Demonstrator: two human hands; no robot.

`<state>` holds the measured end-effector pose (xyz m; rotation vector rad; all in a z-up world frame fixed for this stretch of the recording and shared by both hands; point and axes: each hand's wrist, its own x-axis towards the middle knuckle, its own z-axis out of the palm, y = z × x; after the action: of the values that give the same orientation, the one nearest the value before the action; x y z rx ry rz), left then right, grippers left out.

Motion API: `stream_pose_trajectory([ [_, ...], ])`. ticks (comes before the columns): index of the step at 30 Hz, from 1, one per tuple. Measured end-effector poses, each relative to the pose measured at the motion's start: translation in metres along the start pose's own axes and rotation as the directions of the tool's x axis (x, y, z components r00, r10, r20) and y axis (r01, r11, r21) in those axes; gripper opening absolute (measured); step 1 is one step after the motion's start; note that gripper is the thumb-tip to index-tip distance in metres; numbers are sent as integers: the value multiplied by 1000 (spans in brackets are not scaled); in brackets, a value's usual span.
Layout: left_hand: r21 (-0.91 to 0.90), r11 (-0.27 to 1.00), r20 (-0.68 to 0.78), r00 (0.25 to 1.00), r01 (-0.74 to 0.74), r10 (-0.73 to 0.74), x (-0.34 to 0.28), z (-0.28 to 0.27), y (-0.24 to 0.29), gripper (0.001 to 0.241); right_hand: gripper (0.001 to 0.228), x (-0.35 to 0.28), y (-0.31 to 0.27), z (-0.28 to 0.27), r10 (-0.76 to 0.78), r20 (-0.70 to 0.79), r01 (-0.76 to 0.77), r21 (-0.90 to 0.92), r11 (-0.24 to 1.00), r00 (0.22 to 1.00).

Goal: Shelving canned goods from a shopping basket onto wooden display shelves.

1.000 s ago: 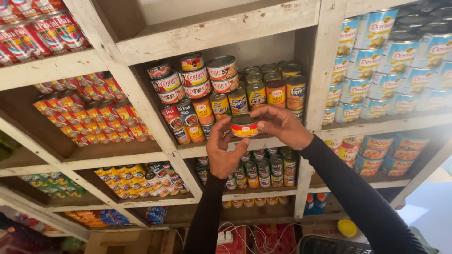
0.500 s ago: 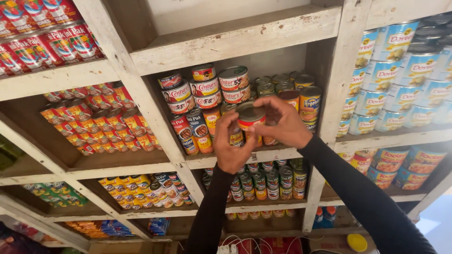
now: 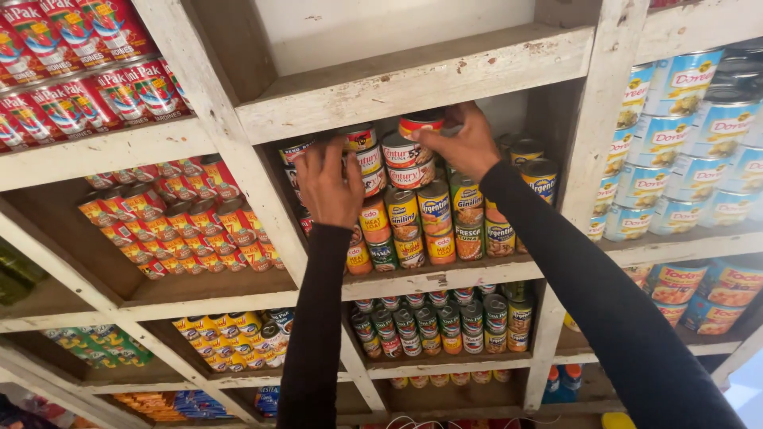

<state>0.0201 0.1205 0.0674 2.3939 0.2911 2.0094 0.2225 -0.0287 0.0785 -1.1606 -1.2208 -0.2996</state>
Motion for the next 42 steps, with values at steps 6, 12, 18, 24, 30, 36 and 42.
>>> stream_pose_trajectory([
  [6, 262, 964, 112, 994, -35, 6, 29, 11, -9, 32, 56, 21, 2, 21, 211, 131, -205, -55, 977, 969],
  [12, 357, 934, 259, 961, -5, -94, 44, 17, -12, 46, 53, 22, 0, 30, 303, 129, -271, -222, 937, 944],
  [18, 281, 956, 153, 987, -88, 46, 44, 23, -13, 45, 58, 23, 19, 30, 228, 91, -217, -115, 969, 969],
  [24, 252, 965, 171, 985, -68, 25, 48, 32, -20, 41, 59, 23, 42, 22, 274, 40, -256, -252, 933, 961],
  [30, 150, 987, 140, 989, -63, 42, 52, 23, -17, 37, 43, 25, 46, 19, 281, 56, -264, -203, 943, 958],
  [36, 215, 976, 159, 987, -13, -22, 51, 19, -10, 35, 39, 23, 35, 18, 238, 88, -219, -182, 959, 967],
  [42, 263, 963, 108, 994, -55, 27, 46, 22, -14, 38, 34, 23, 24, 24, 264, 72, -241, -238, 941, 962],
])
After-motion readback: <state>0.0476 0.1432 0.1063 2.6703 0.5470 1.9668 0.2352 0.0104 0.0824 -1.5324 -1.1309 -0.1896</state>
